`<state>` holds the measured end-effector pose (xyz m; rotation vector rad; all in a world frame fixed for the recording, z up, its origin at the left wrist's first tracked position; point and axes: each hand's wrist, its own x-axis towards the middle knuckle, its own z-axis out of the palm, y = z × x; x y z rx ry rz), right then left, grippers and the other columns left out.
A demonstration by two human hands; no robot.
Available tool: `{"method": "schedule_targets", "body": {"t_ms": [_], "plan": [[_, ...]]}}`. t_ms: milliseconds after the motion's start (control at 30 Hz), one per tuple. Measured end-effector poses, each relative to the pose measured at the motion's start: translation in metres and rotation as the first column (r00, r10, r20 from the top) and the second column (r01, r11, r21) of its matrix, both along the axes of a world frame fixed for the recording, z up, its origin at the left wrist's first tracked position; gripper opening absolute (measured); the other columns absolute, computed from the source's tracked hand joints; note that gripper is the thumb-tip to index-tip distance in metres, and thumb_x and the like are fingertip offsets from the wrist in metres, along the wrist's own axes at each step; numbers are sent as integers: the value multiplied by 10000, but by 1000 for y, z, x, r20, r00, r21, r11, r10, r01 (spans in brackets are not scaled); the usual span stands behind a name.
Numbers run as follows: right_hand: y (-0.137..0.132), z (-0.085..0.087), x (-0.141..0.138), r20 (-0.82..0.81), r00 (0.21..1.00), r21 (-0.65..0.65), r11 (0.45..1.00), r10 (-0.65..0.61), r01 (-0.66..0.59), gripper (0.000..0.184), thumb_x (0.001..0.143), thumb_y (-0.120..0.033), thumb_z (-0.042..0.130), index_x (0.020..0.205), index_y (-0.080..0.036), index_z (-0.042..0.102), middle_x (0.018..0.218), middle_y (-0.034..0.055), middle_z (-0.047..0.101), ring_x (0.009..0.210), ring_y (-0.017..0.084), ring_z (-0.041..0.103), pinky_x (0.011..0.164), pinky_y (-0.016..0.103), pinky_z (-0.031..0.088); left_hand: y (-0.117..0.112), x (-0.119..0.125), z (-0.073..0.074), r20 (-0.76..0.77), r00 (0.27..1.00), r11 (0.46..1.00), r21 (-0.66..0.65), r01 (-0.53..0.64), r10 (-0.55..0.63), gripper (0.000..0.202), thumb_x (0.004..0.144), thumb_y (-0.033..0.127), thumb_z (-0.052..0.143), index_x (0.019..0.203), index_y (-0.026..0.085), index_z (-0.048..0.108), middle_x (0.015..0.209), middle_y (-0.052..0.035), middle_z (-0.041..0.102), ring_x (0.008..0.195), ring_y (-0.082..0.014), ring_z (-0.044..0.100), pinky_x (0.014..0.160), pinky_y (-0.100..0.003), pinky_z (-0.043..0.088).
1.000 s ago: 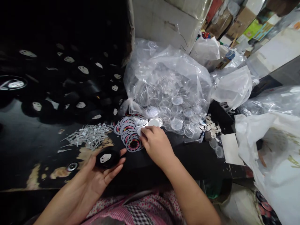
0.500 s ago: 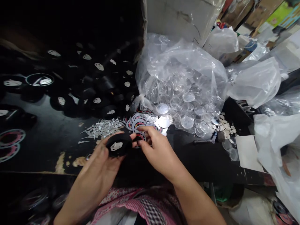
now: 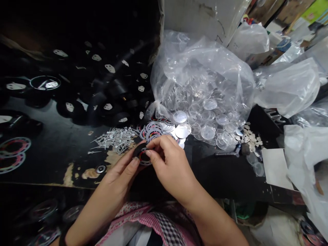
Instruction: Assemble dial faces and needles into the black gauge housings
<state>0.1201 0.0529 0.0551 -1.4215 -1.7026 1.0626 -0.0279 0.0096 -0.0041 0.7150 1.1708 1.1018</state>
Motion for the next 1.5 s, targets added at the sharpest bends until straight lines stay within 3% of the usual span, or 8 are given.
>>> {"method": "schedule_targets", "body": {"t_ms": [167,333,433,600,900,1067,1233,1500], "plan": [[3,-4,7,-61,998,-21,1000,17,-19,48,912,-187,623,927,-225,647,889,-2,607,832,140,582,770,276,470,4,-1,3,152,988,998,-63,21,-11,364,890,419,676,1246,350,704,1470,-7,587,1381,-314,492,1086,-440,481],[6,-9,9,-86,996,-87,996,6,-14,29,900,-224,634,927,-221,642,875,4,609,812,145,574,738,275,466,7,3,7,296,955,995,-83,55,-28,265,900,389,678,1155,369,747,1413,19,638,1344,-267,539,1004,-339,547],[8,-11,7,-72,997,-93,996,-8,1,39,891,-221,630,929,-218,620,868,-1,606,792,137,565,710,267,452,8,3,7,297,955,997,-71,37,-14,257,903,372,680,1151,376,747,1377,25,664,1305,-240,575,977,-296,558],[10,-13,2,-162,986,-215,977,-33,-2,66,859,-234,645,885,-207,590,785,-18,583,710,124,546,657,255,449,6,2,9,324,946,996,-91,8,22,254,908,355,678,1152,367,746,1314,16,702,1264,-219,607,981,-288,552],[12,-10,7,-113,993,-182,982,36,-57,49,875,-227,639,879,-209,594,822,-12,605,757,133,558,693,271,446,5,-3,4,307,952,997,-72,24,-1,253,906,357,679,1149,363,748,1332,23,690,1245,-226,616,992,-307,554],[14,-2,8,6,995,-126,987,104,-102,32,884,-204,630,873,-211,601,839,-10,618,789,139,569,712,278,436,7,-14,6,246,968,986,-140,92,-55,266,873,386,716,1135,362,758,1300,15,707,1222,-236,634,1003,-310,545],[13,-3,4,-102,994,-202,977,49,-69,68,867,-226,651,844,-214,588,791,-26,600,725,126,549,665,263,428,9,-12,12,312,950,979,-192,69,-5,258,848,391,742,1098,333,771,1236,3,739,1160,-232,672,950,-313,580],[7,-6,5,-32,999,-174,985,5,-10,70,878,-226,644,883,-223,574,815,-32,589,747,120,556,683,254,441,6,-6,7,270,962,994,-83,74,-49,263,865,373,726,1127,374,747,1242,39,728,1154,-190,667,946,-262,564]]}}
